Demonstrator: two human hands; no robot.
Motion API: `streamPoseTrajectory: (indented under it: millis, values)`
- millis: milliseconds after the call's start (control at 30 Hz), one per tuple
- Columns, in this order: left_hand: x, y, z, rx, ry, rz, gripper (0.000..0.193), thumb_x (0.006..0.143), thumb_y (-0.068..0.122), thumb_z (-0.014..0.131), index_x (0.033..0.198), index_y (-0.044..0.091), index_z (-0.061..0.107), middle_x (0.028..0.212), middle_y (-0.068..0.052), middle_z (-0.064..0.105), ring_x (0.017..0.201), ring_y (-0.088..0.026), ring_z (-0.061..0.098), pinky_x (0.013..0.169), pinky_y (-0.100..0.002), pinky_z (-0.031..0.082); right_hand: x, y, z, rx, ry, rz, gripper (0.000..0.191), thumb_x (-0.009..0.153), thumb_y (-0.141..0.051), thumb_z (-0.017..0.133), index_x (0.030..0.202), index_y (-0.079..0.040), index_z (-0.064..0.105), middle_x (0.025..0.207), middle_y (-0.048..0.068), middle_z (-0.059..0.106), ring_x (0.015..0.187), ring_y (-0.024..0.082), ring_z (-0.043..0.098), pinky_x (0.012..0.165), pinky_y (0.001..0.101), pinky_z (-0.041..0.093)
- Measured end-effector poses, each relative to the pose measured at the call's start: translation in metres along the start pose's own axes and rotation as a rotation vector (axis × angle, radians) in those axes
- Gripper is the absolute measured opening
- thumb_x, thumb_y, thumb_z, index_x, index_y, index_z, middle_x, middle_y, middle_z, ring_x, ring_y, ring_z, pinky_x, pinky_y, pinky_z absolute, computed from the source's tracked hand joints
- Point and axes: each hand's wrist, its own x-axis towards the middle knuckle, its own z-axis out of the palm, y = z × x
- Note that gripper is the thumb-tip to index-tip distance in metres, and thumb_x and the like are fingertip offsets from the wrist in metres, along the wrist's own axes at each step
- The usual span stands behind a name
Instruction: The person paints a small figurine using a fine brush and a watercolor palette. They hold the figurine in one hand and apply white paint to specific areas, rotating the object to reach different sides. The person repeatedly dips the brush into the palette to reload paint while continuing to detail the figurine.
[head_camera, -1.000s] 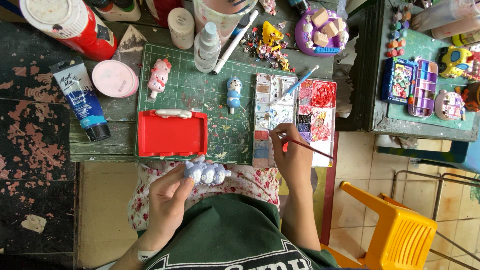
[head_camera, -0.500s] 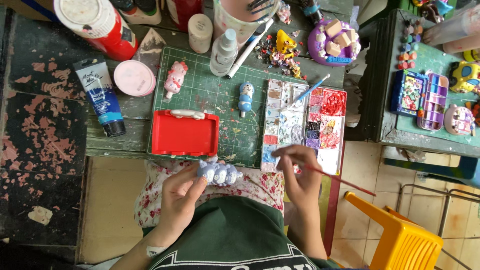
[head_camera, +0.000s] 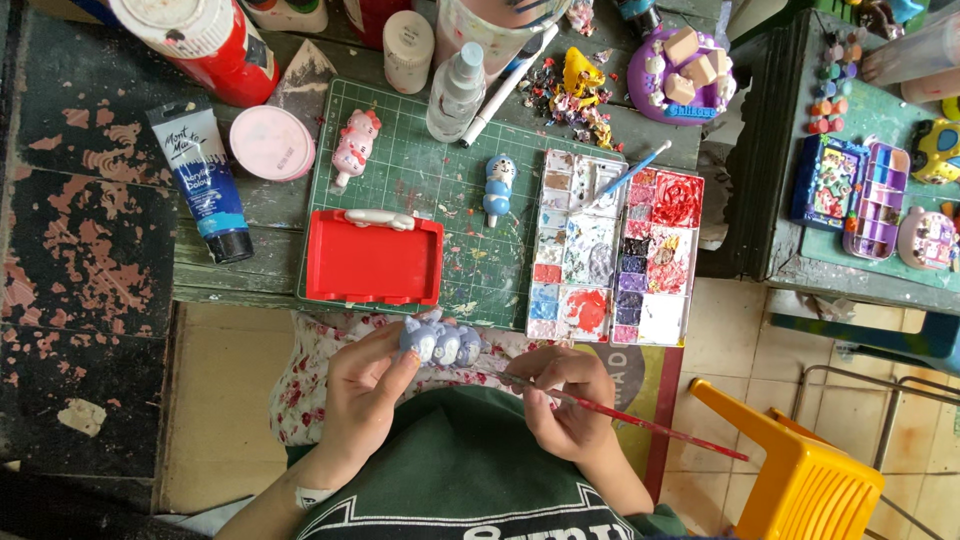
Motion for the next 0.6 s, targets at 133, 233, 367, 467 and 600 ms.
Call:
streamPoseTrajectory:
  millis: [133, 233, 367, 467, 600]
  values:
    - [0.0000, 0.0002, 0.0009, -0.011, 0.013, -0.031, 0.032, 0.103, 0.010, 0.059, 0.129, -0.005, 0.068, 0.129, -0.018, 0.072, 0.121, -0.023, 0.069, 0.109, -0.042, 0.052, 0.0041, -0.0005, -0.0003, -0.013, -0.023, -0.015, 0.021, 0.098, -0.002, 0.062, 0.107, -0.005, 0.043, 0.094, 0.020, 0.074, 0.075, 0.020, 0.074, 0.068, 0.0310, 0.059]
    - [-0.0011, -0.0003, 0.0004, 0.000, 0.015, -0.026, 0.030, 0.103, 0.011, 0.059, 0.126, -0.005, 0.070, 0.129, -0.017, 0.072, 0.120, -0.023, 0.068, 0.108, -0.041, 0.052, 0.0065, -0.0032, -0.0002, -0.052, -0.031, -0.029, 0.020, 0.099, -0.003, 0.062, 0.107, -0.005, 0.044, 0.094, 0.020, 0.075, 0.075, 0.020, 0.075, 0.067, 0.0312, 0.059]
    - [-0.0019, -0.0018, -0.0014, 0.023, 0.004, -0.007, 0.027, 0.104, 0.011, 0.060, 0.121, -0.006, 0.073, 0.127, -0.017, 0.072, 0.119, -0.023, 0.068, 0.107, -0.041, 0.052, 0.0087, -0.0062, -0.0007, -0.099, -0.032, -0.035, 0.020, 0.097, -0.003, 0.062, 0.106, -0.006, 0.044, 0.092, 0.019, 0.075, 0.074, 0.020, 0.075, 0.067, 0.0308, 0.060]
    - [-0.0020, -0.0031, -0.0021, 0.022, 0.000, -0.008, 0.026, 0.103, 0.010, 0.060, 0.120, -0.005, 0.073, 0.127, -0.016, 0.072, 0.119, -0.022, 0.069, 0.108, -0.041, 0.052, 0.0096, -0.0063, 0.0000, -0.093, -0.032, -0.024, 0.020, 0.097, -0.002, 0.062, 0.106, -0.006, 0.044, 0.092, 0.019, 0.075, 0.073, 0.020, 0.074, 0.066, 0.0303, 0.059]
    - [-0.0022, -0.0043, -0.0028, 0.027, 0.008, -0.017, 0.024, 0.102, 0.009, 0.061, 0.117, -0.006, 0.073, 0.126, -0.016, 0.072, 0.116, -0.021, 0.068, 0.106, -0.040, 0.053, 0.0093, -0.0065, 0.0004, -0.084, -0.032, -0.007, 0.021, 0.097, -0.003, 0.063, 0.106, -0.006, 0.045, 0.093, 0.019, 0.075, 0.073, 0.019, 0.074, 0.067, 0.0305, 0.059]
